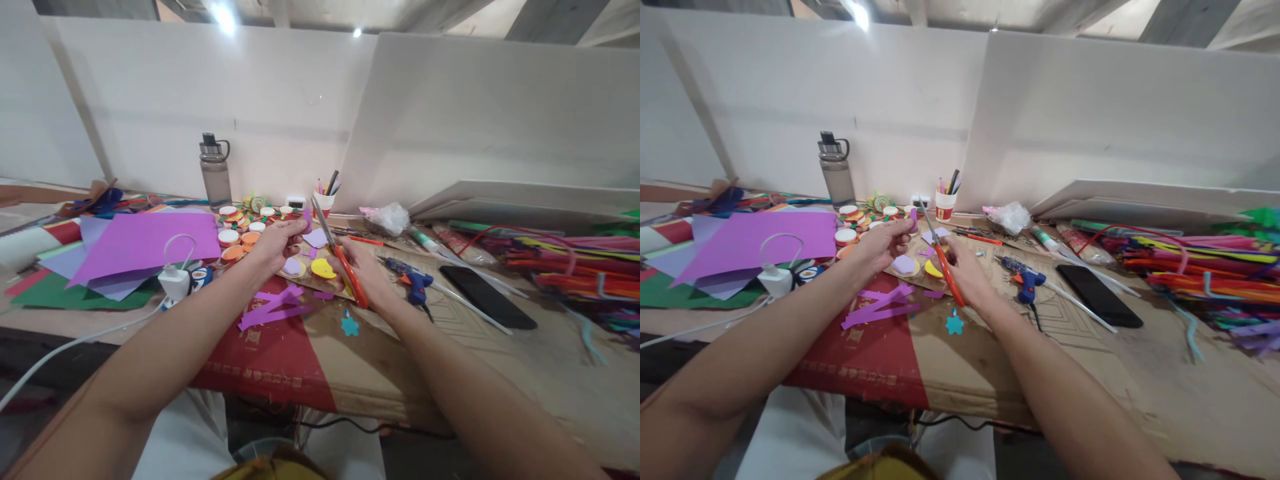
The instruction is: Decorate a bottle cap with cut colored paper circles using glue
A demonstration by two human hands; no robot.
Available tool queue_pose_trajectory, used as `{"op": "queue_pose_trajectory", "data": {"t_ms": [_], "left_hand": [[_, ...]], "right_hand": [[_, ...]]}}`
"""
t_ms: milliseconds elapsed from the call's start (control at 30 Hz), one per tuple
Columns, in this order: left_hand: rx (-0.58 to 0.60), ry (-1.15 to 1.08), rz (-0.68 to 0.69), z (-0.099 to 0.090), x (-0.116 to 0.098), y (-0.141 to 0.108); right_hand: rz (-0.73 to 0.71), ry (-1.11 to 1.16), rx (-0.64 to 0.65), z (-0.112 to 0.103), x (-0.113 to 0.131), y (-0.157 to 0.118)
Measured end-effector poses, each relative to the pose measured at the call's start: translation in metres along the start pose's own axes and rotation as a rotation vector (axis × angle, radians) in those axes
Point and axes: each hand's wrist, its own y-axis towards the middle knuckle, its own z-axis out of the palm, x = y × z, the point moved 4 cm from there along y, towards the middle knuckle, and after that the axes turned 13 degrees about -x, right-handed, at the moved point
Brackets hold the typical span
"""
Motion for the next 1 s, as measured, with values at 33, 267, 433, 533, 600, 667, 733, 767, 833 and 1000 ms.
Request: {"op": "queue_pose_trajectory", "data": {"t_ms": [33,267,433,533,600,667,733,767,833,1000], "left_hand": [[0.014,-0.003,-0.005,0.001,0.0,0.0],[0.029,0.005,0.009,0.001,0.001,-0.002],[0.016,0.026,0.016,0.0,0.003,0.0],[0.026,0.026,0.018,0.001,0.003,0.0],[0.033,0.025,0.018,0.001,0.003,0.0],[0.03,0.022,0.016,0.001,0.003,0.0],[0.023,0.019,0.014,0.001,0.004,0.0],[0.022,0.019,0.014,0.0,0.004,0.0],[0.021,0.02,0.018,0.0,0.004,0.0],[0.011,0.026,0.026,0.0,0.005,0.001]], "right_hand": [[0.014,0.008,0.02,0.002,0.0,-0.001],[0.115,0.052,0.067,0.012,-0.003,-0.007],[0.174,0.086,0.089,0.015,0.002,-0.01],[0.16,0.083,0.085,0.015,0.002,-0.011],[0.145,0.082,0.078,0.015,0.001,-0.01],[0.131,0.084,0.078,0.015,-0.002,-0.01],[0.129,0.08,0.077,0.016,-0.004,-0.009],[0.13,0.073,0.073,0.016,-0.005,-0.008],[0.131,0.058,0.069,0.016,-0.006,-0.008],[0.113,0.034,0.072,0.016,-0.005,-0.008]]}}
